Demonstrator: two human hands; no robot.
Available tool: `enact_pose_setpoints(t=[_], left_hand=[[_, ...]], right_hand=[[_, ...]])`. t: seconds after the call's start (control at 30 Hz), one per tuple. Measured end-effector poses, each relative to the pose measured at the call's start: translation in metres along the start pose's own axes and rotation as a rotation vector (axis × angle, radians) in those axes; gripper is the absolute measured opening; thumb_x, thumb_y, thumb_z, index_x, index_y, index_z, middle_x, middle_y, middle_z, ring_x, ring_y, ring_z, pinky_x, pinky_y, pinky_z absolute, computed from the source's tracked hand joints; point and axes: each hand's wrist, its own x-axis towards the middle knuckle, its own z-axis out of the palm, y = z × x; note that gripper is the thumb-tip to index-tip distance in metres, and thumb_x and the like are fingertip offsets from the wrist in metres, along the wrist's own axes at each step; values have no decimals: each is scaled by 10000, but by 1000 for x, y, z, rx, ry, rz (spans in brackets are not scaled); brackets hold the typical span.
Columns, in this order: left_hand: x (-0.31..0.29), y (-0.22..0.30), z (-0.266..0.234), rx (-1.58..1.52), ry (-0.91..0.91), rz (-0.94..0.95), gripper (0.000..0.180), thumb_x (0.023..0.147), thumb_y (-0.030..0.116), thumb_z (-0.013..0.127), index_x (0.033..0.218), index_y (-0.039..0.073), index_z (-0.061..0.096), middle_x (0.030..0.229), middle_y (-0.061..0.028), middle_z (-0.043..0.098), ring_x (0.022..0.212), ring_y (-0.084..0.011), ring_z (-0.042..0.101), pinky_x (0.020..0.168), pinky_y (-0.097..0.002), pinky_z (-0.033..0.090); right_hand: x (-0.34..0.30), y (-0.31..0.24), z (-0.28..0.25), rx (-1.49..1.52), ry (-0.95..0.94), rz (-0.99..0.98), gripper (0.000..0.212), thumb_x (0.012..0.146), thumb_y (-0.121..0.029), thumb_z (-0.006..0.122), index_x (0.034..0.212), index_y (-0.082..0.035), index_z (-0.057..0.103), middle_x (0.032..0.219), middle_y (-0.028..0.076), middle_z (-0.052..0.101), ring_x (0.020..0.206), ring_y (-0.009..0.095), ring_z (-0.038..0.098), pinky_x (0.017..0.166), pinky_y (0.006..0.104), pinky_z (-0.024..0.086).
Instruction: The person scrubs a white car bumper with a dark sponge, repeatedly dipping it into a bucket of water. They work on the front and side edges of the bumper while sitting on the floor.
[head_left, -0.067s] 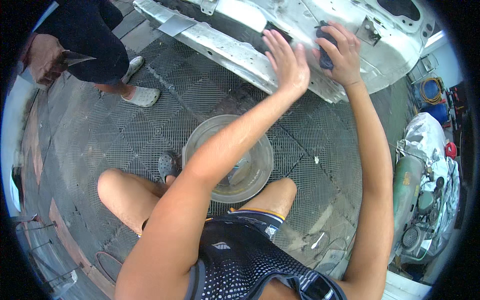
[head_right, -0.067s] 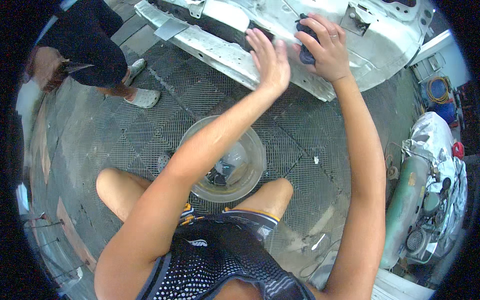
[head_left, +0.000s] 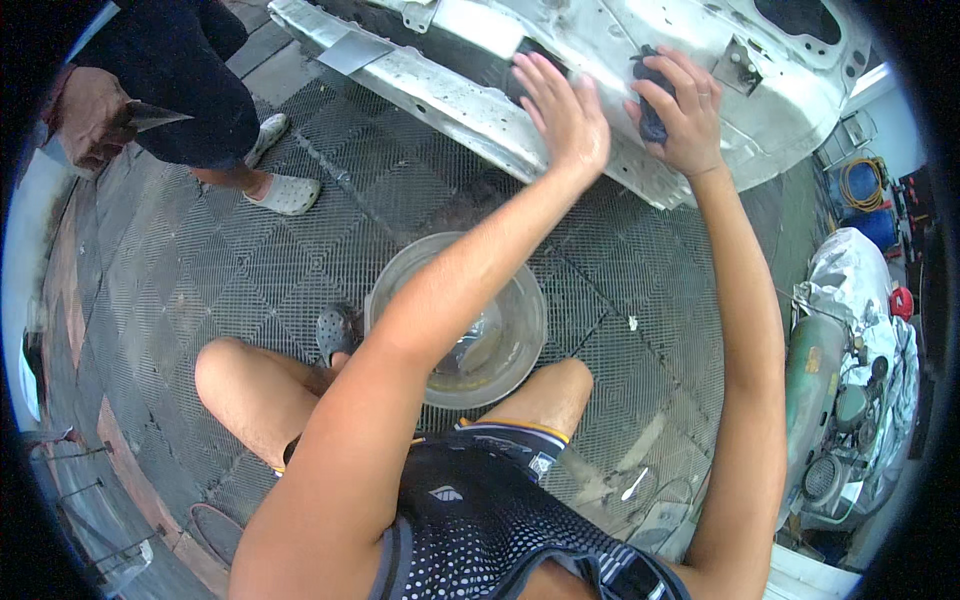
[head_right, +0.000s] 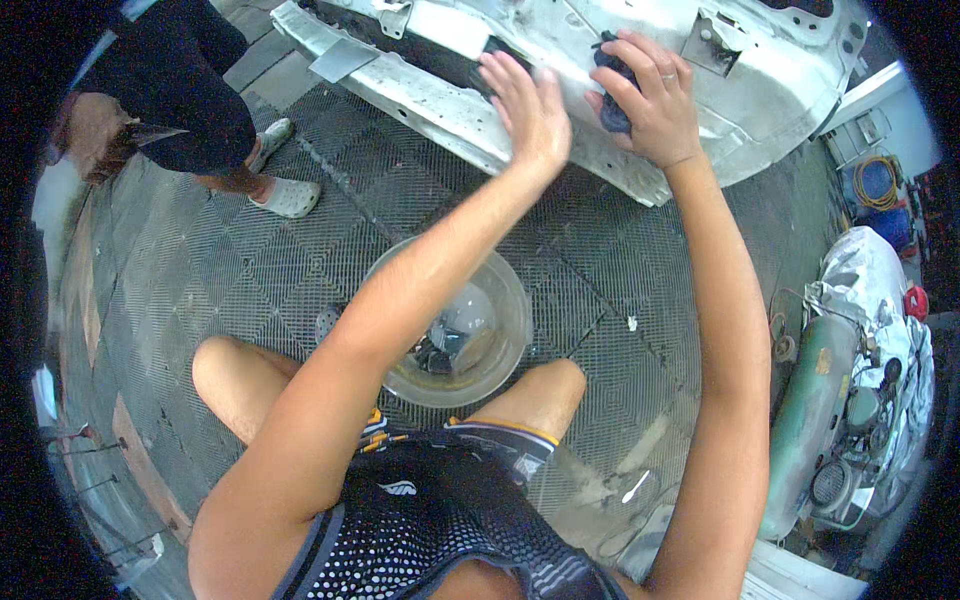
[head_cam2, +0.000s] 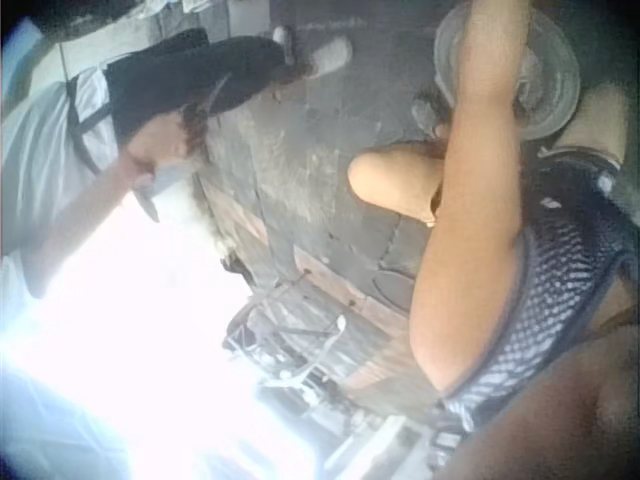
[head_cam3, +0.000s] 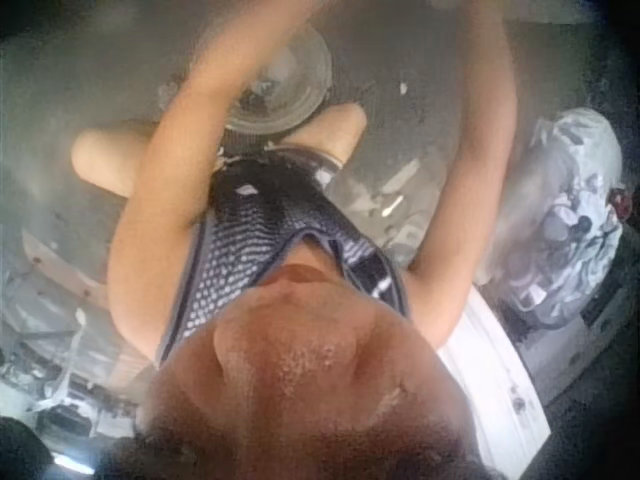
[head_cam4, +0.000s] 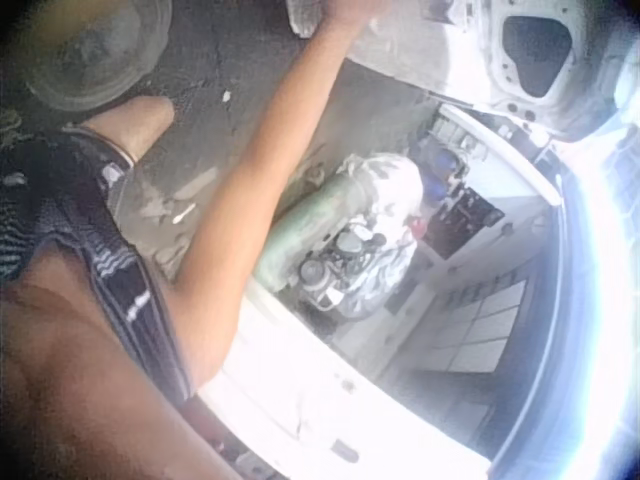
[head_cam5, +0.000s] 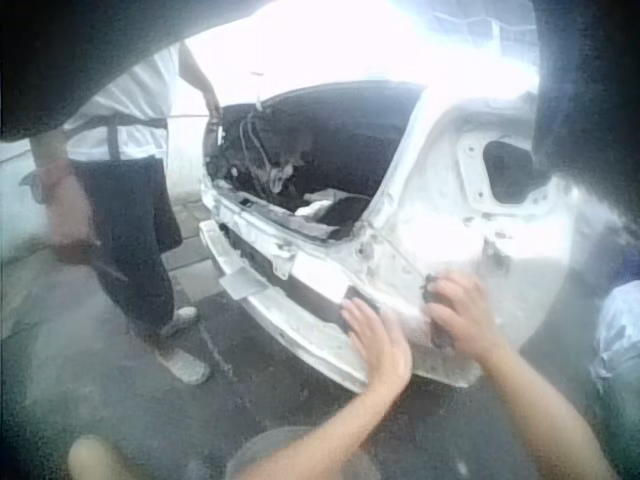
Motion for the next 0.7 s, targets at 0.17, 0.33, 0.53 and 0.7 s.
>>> enact_pose_setpoints(t=[0.17,0.33,0.53,0.7], left_hand=[[97,-3,-37,-256,232,-107,822,1102,395,341,1561,-167,-45,1646,-350,-196,1547,-469,-192,1280,-505,-36],[73,5,-26,-174,87,-167,898,1090,395,423,1558,-142,-124,1629,-373,-206,1567,-410,-166,1282,-460,-57],[85,8,-43,-490,213,-306,927,1069,365,507,1571,-125,-98,1656,-341,2,1574,-422,37,1297,-445,71],[122,-3,-59,-524,204,-237,908,1062,365,512,1553,-177,-25,1655,-344,20,1570,-406,101,1295,-424,106]], right_hand=[[-1,-1,4,13,14,21,347,826,-291,821,1121,-217,652,1335,-3,602,1336,243,528,1040,431,385],[-6,4,3,-5,-3,28,349,823,-285,823,1121,-224,652,1333,0,604,1334,244,532,1039,430,391],[0,1,8,3,29,15,332,836,-286,813,1117,-221,649,1342,1,603,1336,240,530,1047,424,388],[-5,4,-1,-19,5,13,335,838,-295,810,1119,-217,646,1342,1,603,1335,239,530,1047,424,387]])
